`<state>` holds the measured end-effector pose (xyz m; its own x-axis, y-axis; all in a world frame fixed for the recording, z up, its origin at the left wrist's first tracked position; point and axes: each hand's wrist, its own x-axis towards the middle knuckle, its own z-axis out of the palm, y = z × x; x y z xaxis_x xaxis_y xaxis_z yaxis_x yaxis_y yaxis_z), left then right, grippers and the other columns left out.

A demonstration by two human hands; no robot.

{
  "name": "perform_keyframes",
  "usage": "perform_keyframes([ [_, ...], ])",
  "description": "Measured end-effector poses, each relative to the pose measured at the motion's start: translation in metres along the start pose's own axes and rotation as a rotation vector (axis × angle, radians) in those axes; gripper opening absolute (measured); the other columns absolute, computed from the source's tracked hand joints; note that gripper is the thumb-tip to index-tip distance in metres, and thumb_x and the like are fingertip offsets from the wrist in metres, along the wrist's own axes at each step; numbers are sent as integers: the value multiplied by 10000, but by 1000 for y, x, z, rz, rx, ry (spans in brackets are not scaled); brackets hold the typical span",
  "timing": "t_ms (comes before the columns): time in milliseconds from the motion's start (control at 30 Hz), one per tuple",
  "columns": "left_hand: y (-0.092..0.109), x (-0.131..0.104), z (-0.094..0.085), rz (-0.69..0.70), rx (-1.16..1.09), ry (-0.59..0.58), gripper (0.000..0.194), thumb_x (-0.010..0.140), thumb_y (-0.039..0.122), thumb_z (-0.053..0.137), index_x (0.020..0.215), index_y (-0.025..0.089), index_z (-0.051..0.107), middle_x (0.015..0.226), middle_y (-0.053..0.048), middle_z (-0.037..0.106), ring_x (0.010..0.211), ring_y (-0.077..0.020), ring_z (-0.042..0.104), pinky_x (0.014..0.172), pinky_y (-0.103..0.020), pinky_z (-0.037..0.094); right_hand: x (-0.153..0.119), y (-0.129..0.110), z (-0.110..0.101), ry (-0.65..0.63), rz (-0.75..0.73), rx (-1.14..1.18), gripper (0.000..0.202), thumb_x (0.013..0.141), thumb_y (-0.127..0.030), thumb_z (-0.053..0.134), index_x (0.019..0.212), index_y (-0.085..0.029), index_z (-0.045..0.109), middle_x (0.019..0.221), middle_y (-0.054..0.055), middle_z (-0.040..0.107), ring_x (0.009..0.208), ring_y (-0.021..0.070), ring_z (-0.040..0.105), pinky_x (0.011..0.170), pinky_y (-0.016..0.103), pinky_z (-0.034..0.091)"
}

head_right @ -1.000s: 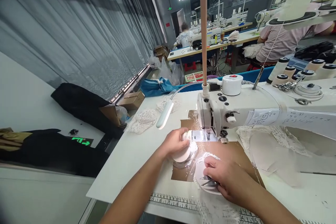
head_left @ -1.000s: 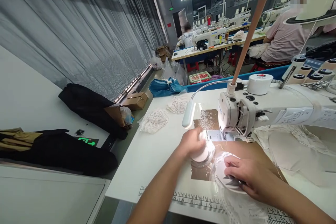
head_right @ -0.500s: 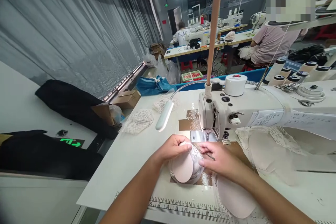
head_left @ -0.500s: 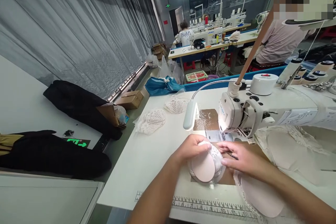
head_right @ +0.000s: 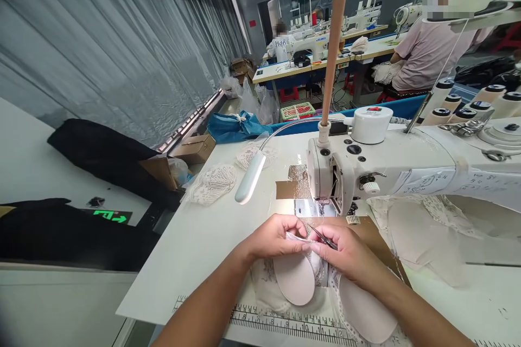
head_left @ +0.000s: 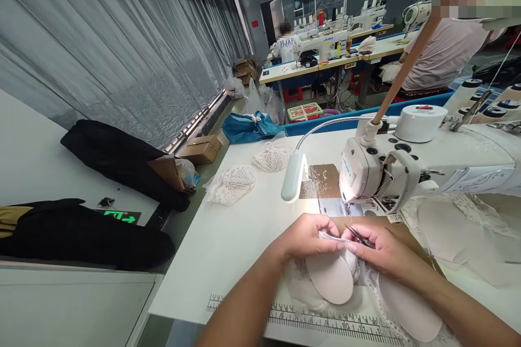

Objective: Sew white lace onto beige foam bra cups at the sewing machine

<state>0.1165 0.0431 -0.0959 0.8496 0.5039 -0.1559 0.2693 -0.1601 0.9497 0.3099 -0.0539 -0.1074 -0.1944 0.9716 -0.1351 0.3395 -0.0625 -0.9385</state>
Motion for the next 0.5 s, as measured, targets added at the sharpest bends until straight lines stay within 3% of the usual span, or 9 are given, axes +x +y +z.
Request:
perform_keyframes([
  [167,-4,1,-1,-104,-144,-75,409,707,471,761,920,123,728,878,-67,701,798,-179,623,695,-254,464,-6,-5,-6,-8,2,-14,206,901,-439,514,899,-240,567,843,-3,526,800,177,491,716,296,409],
  [267,0,0,0,-129,-159,-77,392,721,465,754,937,138,752,859,-57,710,804,-176,621,710,-252,462,-8,-6,-10,-36,2,36,292,893,-504,514,1013,-241,550,952,24,554,891,201,527,782,321,435],
  [400,1,-1,1,-132,-188,-85,360,743,451,741,949,156,763,828,-47,713,796,-165,612,714,-246,456,-12,-12,-17,-62,52,47,383,957,-547,342,1072,-245,548,852,15,566,747,172,533,680,306,436],
  [500,0,0,2,-149,-201,-72,367,729,460,750,924,150,768,806,-46,707,769,-160,604,709,-249,453,-12,-14,-22,-83,44,-13,399,935,-563,398,1066,-251,611,867,21,592,779,182,545,702,316,429],
])
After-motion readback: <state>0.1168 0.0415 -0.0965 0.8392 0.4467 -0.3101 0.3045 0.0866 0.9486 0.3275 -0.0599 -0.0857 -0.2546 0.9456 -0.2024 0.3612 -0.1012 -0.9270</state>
